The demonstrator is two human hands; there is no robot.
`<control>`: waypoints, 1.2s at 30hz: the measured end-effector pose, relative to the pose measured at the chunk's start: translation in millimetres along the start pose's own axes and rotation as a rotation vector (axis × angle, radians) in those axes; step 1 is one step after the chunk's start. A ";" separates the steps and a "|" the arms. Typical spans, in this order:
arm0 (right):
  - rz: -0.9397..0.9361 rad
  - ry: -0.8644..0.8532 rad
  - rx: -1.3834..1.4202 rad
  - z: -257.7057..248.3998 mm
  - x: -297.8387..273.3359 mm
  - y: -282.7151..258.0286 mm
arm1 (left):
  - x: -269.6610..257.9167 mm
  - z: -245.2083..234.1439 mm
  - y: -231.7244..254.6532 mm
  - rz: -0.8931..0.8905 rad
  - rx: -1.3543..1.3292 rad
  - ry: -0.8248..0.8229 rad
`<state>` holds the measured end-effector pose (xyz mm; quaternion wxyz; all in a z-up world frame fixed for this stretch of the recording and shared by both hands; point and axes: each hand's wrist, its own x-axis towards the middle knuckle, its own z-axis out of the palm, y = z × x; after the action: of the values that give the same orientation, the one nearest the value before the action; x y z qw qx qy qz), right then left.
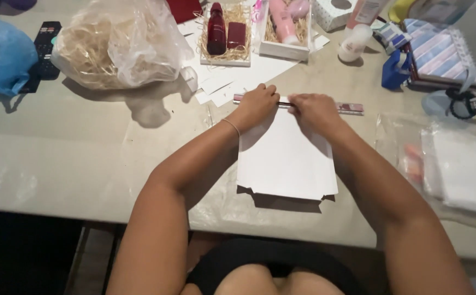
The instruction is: Folding a white cardboard box using a ruler to assist with making precise creases
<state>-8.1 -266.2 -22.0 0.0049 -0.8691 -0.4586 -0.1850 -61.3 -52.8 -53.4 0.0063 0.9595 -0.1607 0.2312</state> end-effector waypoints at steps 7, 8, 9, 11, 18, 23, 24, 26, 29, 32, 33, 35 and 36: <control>0.118 -0.053 0.009 -11.4 -17.3 15.8 | -7.8 19.0 16.1 -0.117 0.159 0.223; 0.096 -0.034 0.002 -12.7 -17.6 12.5 | -6.6 28.3 16.8 -0.159 0.189 0.231; 0.074 -0.016 -0.006 -13.8 -17.6 9.1 | -5.3 37.8 16.9 -0.202 0.218 0.239; 0.058 0.003 -0.063 -6.3 -15.1 5.8 | -2.3 39.3 18.1 -0.203 0.212 0.251; 0.025 -0.150 0.163 -42.1 -7.2 -17.7 | 3.2 47.9 21.4 -0.161 0.126 0.223; 0.210 -0.240 0.193 -60.5 -8.3 -7.9 | 9.6 24.0 4.3 -0.205 0.110 -0.034; 0.269 -0.288 0.199 -70.6 -12.5 -7.9 | 5.5 17.8 2.9 -0.233 0.080 -0.104; 0.263 -0.294 0.210 -42.6 -11.3 20.0 | 1.3 -24.0 7.7 -0.282 0.115 -0.162; 0.283 -0.320 0.203 -27.8 -9.1 32.3 | -2.9 -47.0 10.3 -0.337 0.142 -0.236; 0.330 -0.338 0.224 -30.0 -3.3 36.6 | -3.5 -55.9 5.0 -0.338 0.043 -0.253; 0.349 -0.331 0.258 -31.5 0.4 39.6 | -2.7 -60.0 1.6 -0.335 -0.046 -0.244; 0.360 -0.347 0.347 -40.5 6.0 39.6 | 8.5 -51.7 -12.8 -0.301 -0.191 -0.223; 0.372 -0.356 0.425 -46.4 8.2 41.4 | 16.2 -47.1 -19.1 -0.264 -0.339 -0.190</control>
<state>14.4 -292.0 30.6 0.1397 -0.9361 -0.3143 0.0736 -62.5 -35.6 -2.9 0.1822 0.9749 -0.0700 0.1068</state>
